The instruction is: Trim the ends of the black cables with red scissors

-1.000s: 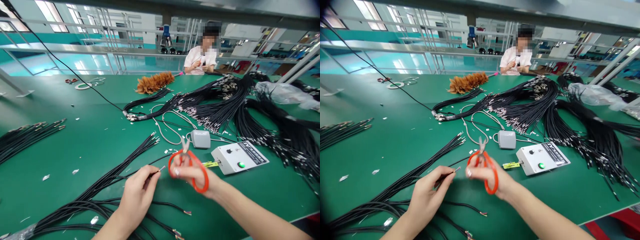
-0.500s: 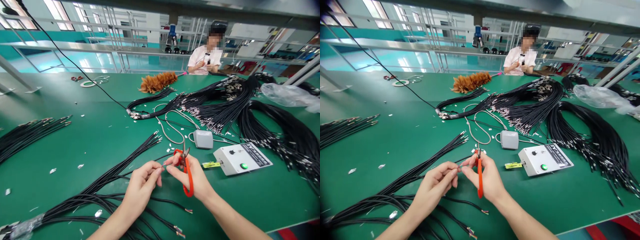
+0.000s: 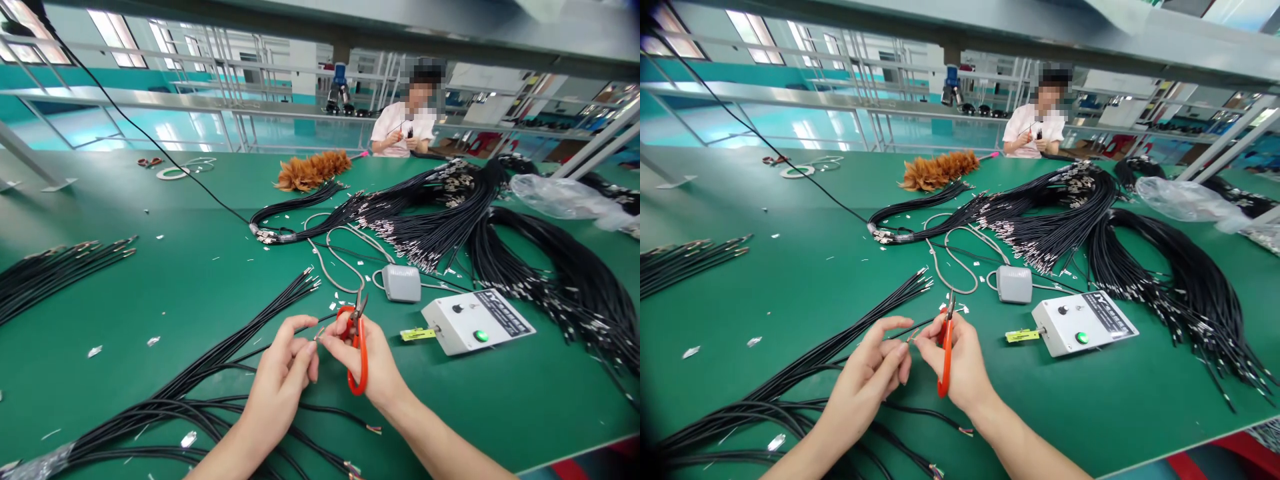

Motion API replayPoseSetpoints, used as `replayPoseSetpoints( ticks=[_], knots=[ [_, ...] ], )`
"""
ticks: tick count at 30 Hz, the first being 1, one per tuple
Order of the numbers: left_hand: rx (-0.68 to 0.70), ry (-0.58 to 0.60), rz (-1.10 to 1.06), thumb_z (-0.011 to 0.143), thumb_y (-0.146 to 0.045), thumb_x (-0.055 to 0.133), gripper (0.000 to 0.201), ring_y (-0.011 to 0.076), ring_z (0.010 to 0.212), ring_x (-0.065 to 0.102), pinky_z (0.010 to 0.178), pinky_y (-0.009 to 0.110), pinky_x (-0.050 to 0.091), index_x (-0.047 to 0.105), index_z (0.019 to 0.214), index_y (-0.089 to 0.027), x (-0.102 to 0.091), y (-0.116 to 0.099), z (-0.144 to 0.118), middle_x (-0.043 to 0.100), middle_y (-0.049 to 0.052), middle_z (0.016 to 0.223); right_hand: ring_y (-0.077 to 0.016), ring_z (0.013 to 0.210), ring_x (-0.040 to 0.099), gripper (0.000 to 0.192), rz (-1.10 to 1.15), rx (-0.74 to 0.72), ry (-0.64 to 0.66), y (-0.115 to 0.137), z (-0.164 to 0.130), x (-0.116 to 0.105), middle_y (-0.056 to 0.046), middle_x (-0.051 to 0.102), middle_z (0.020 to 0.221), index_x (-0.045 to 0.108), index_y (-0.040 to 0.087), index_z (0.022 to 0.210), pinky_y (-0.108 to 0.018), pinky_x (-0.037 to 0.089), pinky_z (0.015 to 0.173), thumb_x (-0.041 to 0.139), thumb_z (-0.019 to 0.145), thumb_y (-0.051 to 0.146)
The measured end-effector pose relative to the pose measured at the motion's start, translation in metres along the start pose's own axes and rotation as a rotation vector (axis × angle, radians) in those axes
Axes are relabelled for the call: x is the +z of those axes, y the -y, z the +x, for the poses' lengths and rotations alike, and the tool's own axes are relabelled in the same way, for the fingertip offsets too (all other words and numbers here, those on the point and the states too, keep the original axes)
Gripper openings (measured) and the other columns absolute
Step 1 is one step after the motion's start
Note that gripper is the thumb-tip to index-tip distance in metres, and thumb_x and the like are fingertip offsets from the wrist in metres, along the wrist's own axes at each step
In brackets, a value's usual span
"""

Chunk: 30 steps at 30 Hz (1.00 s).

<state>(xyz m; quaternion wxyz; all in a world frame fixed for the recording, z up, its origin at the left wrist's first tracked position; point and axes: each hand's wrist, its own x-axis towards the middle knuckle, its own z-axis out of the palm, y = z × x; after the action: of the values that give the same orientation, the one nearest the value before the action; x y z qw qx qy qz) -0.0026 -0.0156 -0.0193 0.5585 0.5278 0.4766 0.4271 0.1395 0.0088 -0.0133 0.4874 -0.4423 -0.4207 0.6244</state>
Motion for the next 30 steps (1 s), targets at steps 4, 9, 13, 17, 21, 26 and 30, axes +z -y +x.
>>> replayPoseSetpoints(
  ticks=[4,9,13,17,21,26,30],
  knots=[
    [0.02,0.021,0.0,0.094,-0.044,0.043,0.04,0.0085,0.046,0.031,0.042,0.02,0.024,0.053,0.12,-0.015,0.0,0.001,0.0,0.045,-0.006,0.057,-0.0132,0.064,0.05,0.038,0.023,0.017,-0.034,-0.007,-0.001,0.004,0.004,0.052,0.066,0.046,0.021,0.07,-0.027,0.043,0.065,0.082,0.062,0.033],
    [-0.021,-0.015,0.084,0.094,-0.042,0.043,0.039,0.0091,0.048,0.035,0.045,0.021,0.027,0.059,0.115,-0.014,0.0,0.001,0.001,0.047,-0.004,0.058,-0.0129,0.065,0.05,0.029,-0.087,-0.117,-0.077,-0.012,-0.007,0.009,0.004,0.052,0.07,0.044,0.022,0.072,-0.027,0.044,0.067,0.072,0.073,0.029],
    [-0.07,-0.078,-0.038,0.09,-0.046,0.051,0.041,0.0095,0.051,0.038,0.046,0.02,0.028,0.059,0.112,-0.013,0.0,-0.004,0.001,0.048,-0.004,0.058,-0.0133,0.07,0.053,0.02,-0.248,-0.246,-0.092,-0.011,-0.01,0.011,0.002,0.056,0.075,0.044,0.022,0.074,-0.027,0.045,0.071,0.062,0.083,0.026],
    [-0.111,-0.118,-0.244,0.084,-0.047,0.061,0.045,0.0071,0.047,0.033,0.043,0.019,0.02,0.058,0.112,-0.011,-0.007,-0.014,0.004,0.051,-0.004,0.056,-0.0146,0.071,0.055,0.017,-0.383,-0.241,-0.048,-0.007,-0.005,0.003,0.001,0.06,0.079,0.05,0.022,0.08,-0.026,0.044,0.071,0.063,0.084,0.033],
    [-0.105,-0.147,-0.374,0.085,-0.04,0.063,0.041,0.0041,0.042,0.027,0.042,0.021,0.015,0.058,0.113,-0.01,-0.015,-0.024,0.006,0.053,-0.004,0.055,-0.0149,0.064,0.052,0.026,-0.816,-0.309,-0.07,-0.007,-0.001,-0.009,0.002,0.057,0.073,0.054,0.021,0.074,-0.026,0.037,0.063,0.066,0.082,0.042],
    [-0.108,-0.128,-0.469,0.089,-0.035,0.06,0.034,0.0027,0.042,0.025,0.046,0.023,0.016,0.058,0.111,-0.01,-0.019,-0.027,0.006,0.053,-0.005,0.055,-0.013,0.056,0.049,0.036,-1.158,-0.52,-0.125,-0.015,0.001,-0.008,0.004,0.055,0.061,0.054,0.021,0.065,-0.027,0.027,0.06,0.062,0.085,0.049],
    [-0.114,-0.134,-0.497,0.089,-0.034,0.06,0.032,0.002,0.042,0.025,0.048,0.023,0.016,0.059,0.111,-0.011,-0.019,-0.027,0.005,0.053,-0.005,0.055,-0.0118,0.055,0.05,0.041,-1.205,-0.607,-0.155,-0.015,0.005,0.0,0.004,0.056,0.059,0.055,0.02,0.062,-0.027,0.025,0.06,0.057,0.088,0.052]
  ],
)
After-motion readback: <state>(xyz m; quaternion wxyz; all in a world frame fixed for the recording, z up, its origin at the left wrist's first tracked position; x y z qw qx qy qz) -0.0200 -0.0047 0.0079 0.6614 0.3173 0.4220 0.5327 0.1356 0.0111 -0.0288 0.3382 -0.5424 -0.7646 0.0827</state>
